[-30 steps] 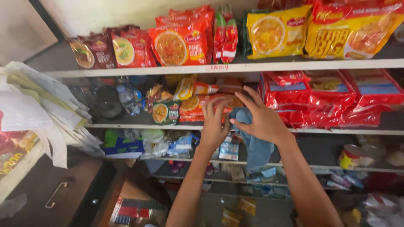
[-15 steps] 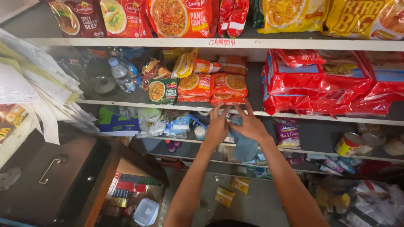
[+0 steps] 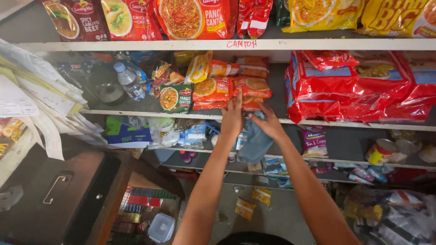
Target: Wiping individual packs of instant noodles with a cleaning cloth on store shelves.
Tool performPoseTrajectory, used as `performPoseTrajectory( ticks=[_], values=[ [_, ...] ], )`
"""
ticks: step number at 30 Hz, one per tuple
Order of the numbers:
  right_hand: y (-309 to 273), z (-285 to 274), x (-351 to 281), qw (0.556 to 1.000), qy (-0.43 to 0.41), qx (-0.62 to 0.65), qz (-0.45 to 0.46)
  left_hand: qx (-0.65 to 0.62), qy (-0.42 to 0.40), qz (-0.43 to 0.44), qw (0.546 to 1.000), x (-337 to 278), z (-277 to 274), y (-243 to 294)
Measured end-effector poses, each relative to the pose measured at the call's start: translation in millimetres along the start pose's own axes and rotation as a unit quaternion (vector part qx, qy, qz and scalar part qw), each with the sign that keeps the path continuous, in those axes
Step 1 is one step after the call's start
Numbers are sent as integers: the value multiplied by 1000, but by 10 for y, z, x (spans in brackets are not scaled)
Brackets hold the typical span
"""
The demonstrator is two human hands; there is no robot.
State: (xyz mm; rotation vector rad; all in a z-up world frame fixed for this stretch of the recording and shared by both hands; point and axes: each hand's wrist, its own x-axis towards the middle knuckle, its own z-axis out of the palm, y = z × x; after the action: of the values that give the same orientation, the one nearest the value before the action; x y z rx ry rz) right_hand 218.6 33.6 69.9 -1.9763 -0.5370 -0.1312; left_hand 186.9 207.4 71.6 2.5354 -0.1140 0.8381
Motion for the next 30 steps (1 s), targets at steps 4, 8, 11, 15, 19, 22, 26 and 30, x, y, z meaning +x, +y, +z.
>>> performPoseTrajectory(
  ticks=[4, 8, 11, 15, 19, 22, 26, 30],
  values=[
    [65, -30, -44, 998, 24, 27, 46, 0, -1, 44, 999, 60, 35, -72],
    [-224, -196, -203, 979, 35, 148, 133, -18, -23, 2, 1000, -3, -73, 15],
    [-251, -274, -310, 967, 51, 177, 176, -28, -1, 28, 999, -43, -184, 135],
    [-145, -337, -394, 968, 81, 198, 132, 33, -49, -14, 998, -11, -787, 654],
    [-98, -393, -414, 988, 88, 88, 90, 53, -10, 23, 998, -16, -585, 514],
    [-162, -423, -441, 994, 103, -22, -16, -31, 18, 36, 999, 85, -604, 539],
    [-402, -470, -500, 996, 66, -42, -40, -20, 49, 87, 995, 190, -358, 404],
    [-482, -467, -545, 995, 67, -27, -63, -86, 65, 75, 991, 202, -152, 245]
  ],
)
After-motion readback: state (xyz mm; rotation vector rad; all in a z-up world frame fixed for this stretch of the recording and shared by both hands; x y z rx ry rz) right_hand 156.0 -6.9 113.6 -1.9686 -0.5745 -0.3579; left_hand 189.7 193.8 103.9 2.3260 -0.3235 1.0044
